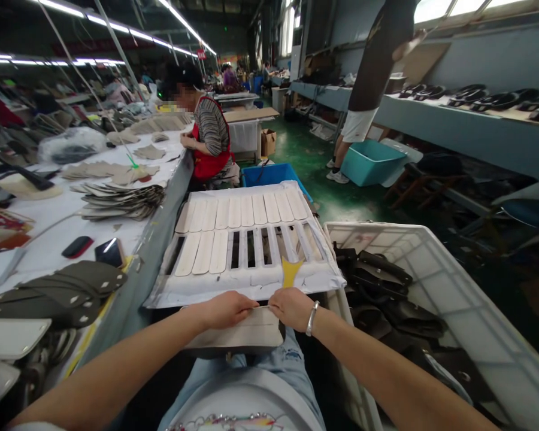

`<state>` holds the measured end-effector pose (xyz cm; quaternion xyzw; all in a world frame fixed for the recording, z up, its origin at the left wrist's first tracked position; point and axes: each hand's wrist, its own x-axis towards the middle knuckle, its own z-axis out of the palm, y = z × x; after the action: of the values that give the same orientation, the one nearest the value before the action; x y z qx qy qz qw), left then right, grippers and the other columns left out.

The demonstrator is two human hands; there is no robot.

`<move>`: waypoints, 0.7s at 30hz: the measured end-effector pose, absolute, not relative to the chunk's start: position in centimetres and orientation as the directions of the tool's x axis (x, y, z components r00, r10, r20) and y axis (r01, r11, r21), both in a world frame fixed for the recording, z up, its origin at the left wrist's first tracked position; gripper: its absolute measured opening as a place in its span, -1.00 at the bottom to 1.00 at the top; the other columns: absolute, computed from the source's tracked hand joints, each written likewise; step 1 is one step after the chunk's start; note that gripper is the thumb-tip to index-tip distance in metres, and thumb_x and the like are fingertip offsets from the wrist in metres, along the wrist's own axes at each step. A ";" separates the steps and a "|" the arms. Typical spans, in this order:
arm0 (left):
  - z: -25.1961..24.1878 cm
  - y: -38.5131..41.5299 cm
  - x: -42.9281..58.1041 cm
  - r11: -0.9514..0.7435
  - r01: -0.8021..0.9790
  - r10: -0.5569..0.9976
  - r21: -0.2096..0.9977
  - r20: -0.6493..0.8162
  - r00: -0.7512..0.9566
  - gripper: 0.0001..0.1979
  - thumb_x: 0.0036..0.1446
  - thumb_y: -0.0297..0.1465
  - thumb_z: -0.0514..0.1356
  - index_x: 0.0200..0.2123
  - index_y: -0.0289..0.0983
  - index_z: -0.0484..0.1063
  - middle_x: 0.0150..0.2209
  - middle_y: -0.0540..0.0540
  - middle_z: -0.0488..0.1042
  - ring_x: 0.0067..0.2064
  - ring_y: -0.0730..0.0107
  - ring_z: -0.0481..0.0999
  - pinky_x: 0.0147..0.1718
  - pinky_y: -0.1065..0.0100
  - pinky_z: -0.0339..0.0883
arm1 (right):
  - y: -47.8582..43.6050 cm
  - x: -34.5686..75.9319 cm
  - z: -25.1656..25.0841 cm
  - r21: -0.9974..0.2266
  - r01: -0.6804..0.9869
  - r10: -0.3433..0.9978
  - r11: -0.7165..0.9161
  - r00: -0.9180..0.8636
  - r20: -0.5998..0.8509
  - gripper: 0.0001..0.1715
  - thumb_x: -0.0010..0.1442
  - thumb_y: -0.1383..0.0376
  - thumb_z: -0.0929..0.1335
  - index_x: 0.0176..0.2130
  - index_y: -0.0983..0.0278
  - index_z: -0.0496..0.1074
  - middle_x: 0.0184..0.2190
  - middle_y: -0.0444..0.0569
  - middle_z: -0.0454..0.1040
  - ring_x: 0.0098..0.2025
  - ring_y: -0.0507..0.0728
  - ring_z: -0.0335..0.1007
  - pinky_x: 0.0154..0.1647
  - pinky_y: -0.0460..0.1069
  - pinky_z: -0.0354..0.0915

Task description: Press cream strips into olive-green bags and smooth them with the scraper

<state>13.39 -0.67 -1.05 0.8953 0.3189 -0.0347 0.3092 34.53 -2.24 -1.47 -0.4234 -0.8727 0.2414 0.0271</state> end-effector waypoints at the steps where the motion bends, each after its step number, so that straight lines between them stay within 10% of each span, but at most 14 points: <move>1: -1.0 -1.1 13.7 -0.607 0.611 0.563 0.508 -0.268 0.782 -0.67 0.09 -0.45 0.00 -0.09 -0.24 0.41 -0.15 -0.15 0.51 -0.16 0.18 0.48 -0.16 0.27 0.28 | -2.4 34.6 -1.4 -0.441 0.722 0.746 0.533 -0.647 -0.156 -0.69 0.17 0.29 0.19 -0.47 0.30 0.44 -0.49 0.00 0.43 -0.41 0.09 0.30 -0.36 -0.05 0.11; 16: -2.4 -2.6 14.5 -0.744 0.581 0.525 0.332 -0.249 0.814 -0.67 0.14 -0.50 -0.08 -0.02 -0.41 0.25 -0.19 -0.30 0.45 -0.21 0.12 0.46 -0.26 0.20 0.33 | 3.2 34.4 -3.5 -0.765 0.630 0.510 0.132 -0.705 -0.493 -0.75 -0.05 0.19 0.35 -0.42 0.33 0.49 -0.61 -0.16 0.37 -0.55 -0.01 0.22 -0.52 -0.12 0.14; 21: -1.7 -1.8 13.5 -0.678 0.591 0.536 0.436 -0.257 0.804 -0.62 0.11 -0.52 -0.05 0.01 -0.43 0.25 -0.14 -0.32 0.45 -0.15 0.10 0.45 -0.19 0.18 0.31 | 3.6 34.2 -2.9 -0.762 0.632 0.464 0.141 -0.722 -0.513 -0.69 -0.01 0.21 0.32 -0.27 0.27 0.53 -0.52 -0.12 0.47 -0.46 0.04 0.33 -0.42 -0.10 0.23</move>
<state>13.49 -1.78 -1.68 0.9145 0.3082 -0.0540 0.2566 34.18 3.56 -2.92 -0.3648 -0.7515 0.5443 -0.0770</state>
